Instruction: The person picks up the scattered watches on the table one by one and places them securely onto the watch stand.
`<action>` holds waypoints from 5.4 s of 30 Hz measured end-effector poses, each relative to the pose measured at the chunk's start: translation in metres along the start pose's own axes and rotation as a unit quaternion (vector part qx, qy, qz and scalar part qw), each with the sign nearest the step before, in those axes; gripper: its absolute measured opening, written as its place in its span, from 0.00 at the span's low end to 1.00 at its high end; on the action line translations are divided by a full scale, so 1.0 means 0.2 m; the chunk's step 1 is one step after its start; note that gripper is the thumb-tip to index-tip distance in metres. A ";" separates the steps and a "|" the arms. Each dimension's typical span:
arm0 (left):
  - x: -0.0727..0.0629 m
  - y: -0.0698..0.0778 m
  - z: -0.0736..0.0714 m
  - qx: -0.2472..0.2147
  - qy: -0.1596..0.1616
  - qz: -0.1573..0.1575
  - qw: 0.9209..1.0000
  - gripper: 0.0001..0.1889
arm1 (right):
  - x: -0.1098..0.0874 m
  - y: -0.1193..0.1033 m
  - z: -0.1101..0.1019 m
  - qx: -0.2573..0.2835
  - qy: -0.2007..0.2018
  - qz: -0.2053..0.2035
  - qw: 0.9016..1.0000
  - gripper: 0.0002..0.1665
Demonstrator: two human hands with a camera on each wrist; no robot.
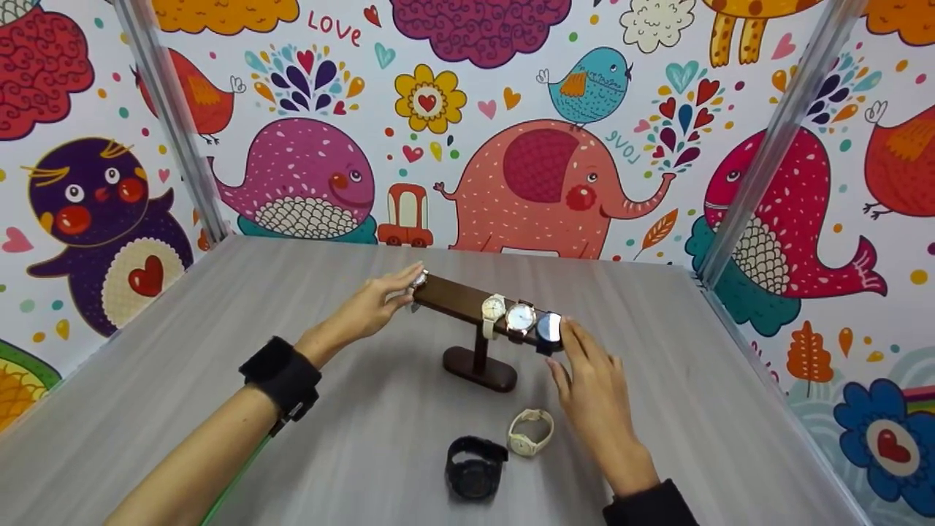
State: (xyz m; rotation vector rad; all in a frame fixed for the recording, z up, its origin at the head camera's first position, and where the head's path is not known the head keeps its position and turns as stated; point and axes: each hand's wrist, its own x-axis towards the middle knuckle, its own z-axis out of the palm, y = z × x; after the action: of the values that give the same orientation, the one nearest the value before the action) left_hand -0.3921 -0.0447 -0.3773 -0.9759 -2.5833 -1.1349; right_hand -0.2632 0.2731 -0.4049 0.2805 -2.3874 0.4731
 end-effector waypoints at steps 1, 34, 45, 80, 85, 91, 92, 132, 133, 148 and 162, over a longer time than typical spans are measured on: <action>0.00 0.00 0.00 0.012 -0.002 0.002 1.000 0.28 | 0.00 0.00 0.00 -0.001 0.006 -0.005 1.000 0.38; 0.09 0.18 0.10 0.252 0.012 0.077 0.965 0.23 | 0.00 0.01 -0.01 0.001 0.028 -0.043 0.999 0.37; 0.14 0.15 0.05 0.148 -0.019 0.048 0.988 0.20 | -0.01 0.03 -0.01 0.006 0.033 -0.067 0.997 0.39; 0.19 0.30 0.17 0.201 -0.025 0.058 0.978 0.22 | -0.01 0.02 -0.05 -0.021 -0.008 -0.040 0.999 0.41; 0.18 0.28 0.18 0.233 -0.018 0.098 0.967 0.24 | -0.01 0.01 -0.05 -0.023 -0.012 -0.034 0.999 0.41; 0.19 0.27 0.19 0.210 -0.004 0.088 0.974 0.25 | 0.00 0.01 -0.05 -0.033 -0.010 -0.040 0.999 0.41; 0.19 0.27 0.19 0.198 0.000 0.078 0.977 0.25 | 0.00 0.01 -0.05 -0.032 -0.010 -0.040 0.999 0.42; -0.12 0.41 0.24 0.131 0.072 0.219 0.964 0.21 | -0.11 -0.10 -0.12 -0.029 0.021 -0.108 0.994 0.42; -0.14 0.42 0.24 0.129 0.068 0.222 0.964 0.20 | -0.12 -0.11 -0.12 -0.027 0.016 -0.120 0.992 0.40; -0.36 0.59 0.23 0.160 -0.019 0.140 0.977 0.13 | -0.24 -0.21 -0.06 0.024 -0.120 -0.246 0.962 0.18; -0.51 0.54 0.42 0.205 -0.158 0.126 0.958 0.14 | -0.31 -0.26 -0.02 0.038 -0.251 -0.241 0.937 0.14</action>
State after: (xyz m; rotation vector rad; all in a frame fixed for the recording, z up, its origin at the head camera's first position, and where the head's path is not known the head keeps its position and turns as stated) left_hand -0.2359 0.0171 -0.4089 -1.4114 -2.6604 -0.3806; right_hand -0.1992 0.2321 -0.4300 1.1068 -2.6505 0.2799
